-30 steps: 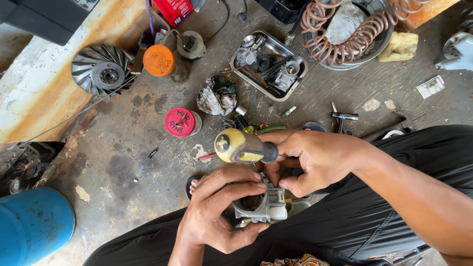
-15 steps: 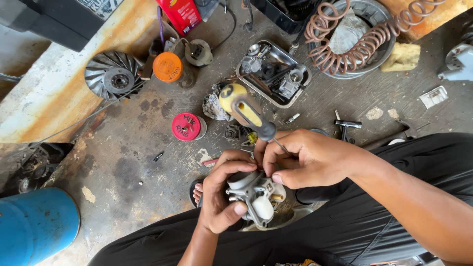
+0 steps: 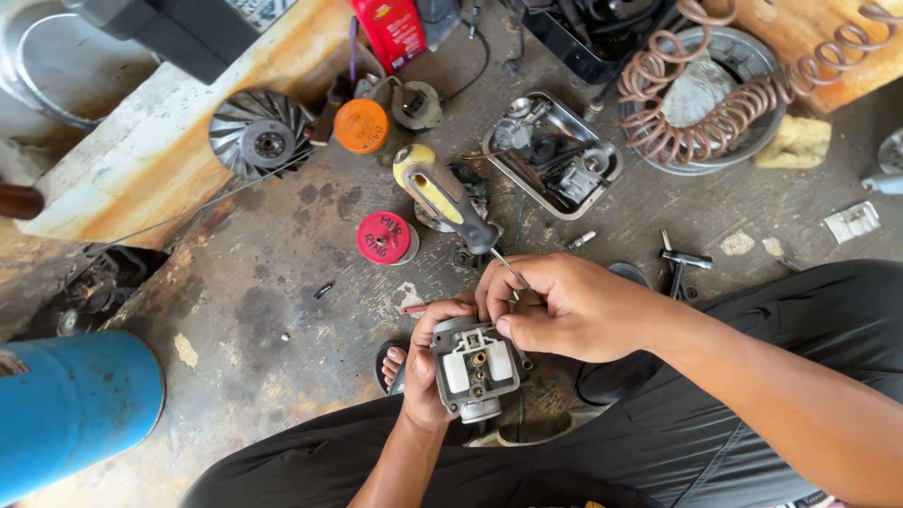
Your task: Disassembling and reassembling a motorcycle carburetor using a screwdriver for maintenance or repair.
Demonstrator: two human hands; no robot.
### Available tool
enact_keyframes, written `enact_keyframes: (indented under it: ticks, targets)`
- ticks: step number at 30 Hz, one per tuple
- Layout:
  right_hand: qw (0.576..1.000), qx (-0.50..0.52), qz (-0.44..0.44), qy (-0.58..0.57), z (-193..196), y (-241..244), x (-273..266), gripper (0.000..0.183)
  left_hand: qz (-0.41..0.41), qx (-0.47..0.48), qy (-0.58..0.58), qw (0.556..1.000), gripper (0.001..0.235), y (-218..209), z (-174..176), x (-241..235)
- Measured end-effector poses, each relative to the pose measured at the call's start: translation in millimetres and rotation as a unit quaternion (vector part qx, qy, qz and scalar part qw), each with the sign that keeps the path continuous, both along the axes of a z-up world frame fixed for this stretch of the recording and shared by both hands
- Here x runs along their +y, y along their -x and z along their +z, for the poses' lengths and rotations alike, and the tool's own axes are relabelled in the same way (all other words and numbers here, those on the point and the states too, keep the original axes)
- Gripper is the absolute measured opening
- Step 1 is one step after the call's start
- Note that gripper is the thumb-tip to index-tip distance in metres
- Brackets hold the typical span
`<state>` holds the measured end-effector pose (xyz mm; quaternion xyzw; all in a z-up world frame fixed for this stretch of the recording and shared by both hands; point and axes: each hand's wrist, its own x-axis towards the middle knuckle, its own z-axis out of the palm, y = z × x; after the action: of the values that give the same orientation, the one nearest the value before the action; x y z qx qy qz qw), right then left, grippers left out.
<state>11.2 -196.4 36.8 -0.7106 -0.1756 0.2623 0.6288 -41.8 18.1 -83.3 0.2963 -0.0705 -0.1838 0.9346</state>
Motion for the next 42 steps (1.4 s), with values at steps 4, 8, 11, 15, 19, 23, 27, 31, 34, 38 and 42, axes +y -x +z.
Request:
enact_keyframes:
  ticks: [4,8,11,15,19,23,27,31,34,38,42]
  targets:
    - [0.999,-0.009,0.002,0.034,-4.1,-6.2,23.7,0.002,0.038,-0.001,0.009,0.999,0.067,0.5,-10.2,15.9]
    - [0.995,-0.006,-0.010,-0.095,-19.3,-20.9,44.9,0.009,0.136,-0.054,0.023,0.989,0.071,-12.2,-11.9,37.2]
    - [0.998,-0.025,-0.041,-0.047,-41.7,-36.9,65.4,0.008,0.161,-0.039,0.088,0.982,0.065,-16.3,-10.3,60.4]
    - [0.981,-0.057,-0.160,0.096,-97.3,-64.3,96.5,0.006,0.191,-0.040,0.141,0.971,0.061,-27.1,11.1,83.3]
    - [0.949,-0.161,-0.166,0.212,-231.5,-95.4,107.0,0.007,0.222,-0.053,0.147,0.962,0.064,-34.4,13.7,110.3]
    - [0.907,-0.212,-0.230,0.283,-314.1,-108.4,126.4,0.011,0.266,-0.055,0.152,0.950,0.062,-35.9,18.8,114.9]
    - [0.895,-0.201,-0.288,0.275,-355.8,-106.1,148.9,0.013,0.299,-0.042,0.128,0.945,0.061,-34.2,6.6,113.7]
    - [0.890,-0.180,-0.301,0.292,-354.7,-104.2,158.6,0.016,0.304,-0.021,0.129,0.944,0.060,-36.2,11.4,112.6]
    - [0.884,-0.194,-0.302,0.301,-351.0,-101.8,159.2,0.016,0.295,-0.008,0.136,0.946,0.062,-37.1,12.5,110.2]
    - [0.894,-0.150,-0.317,0.278,-335.7,-96.2,165.4,0.016,0.301,0.004,0.130,0.945,0.061,-38.4,14.1,107.7]
    - [0.897,-0.112,-0.335,0.266,-329.7,-93.5,165.6,0.020,0.304,0.018,0.133,0.943,0.064,-40.4,15.1,104.1]
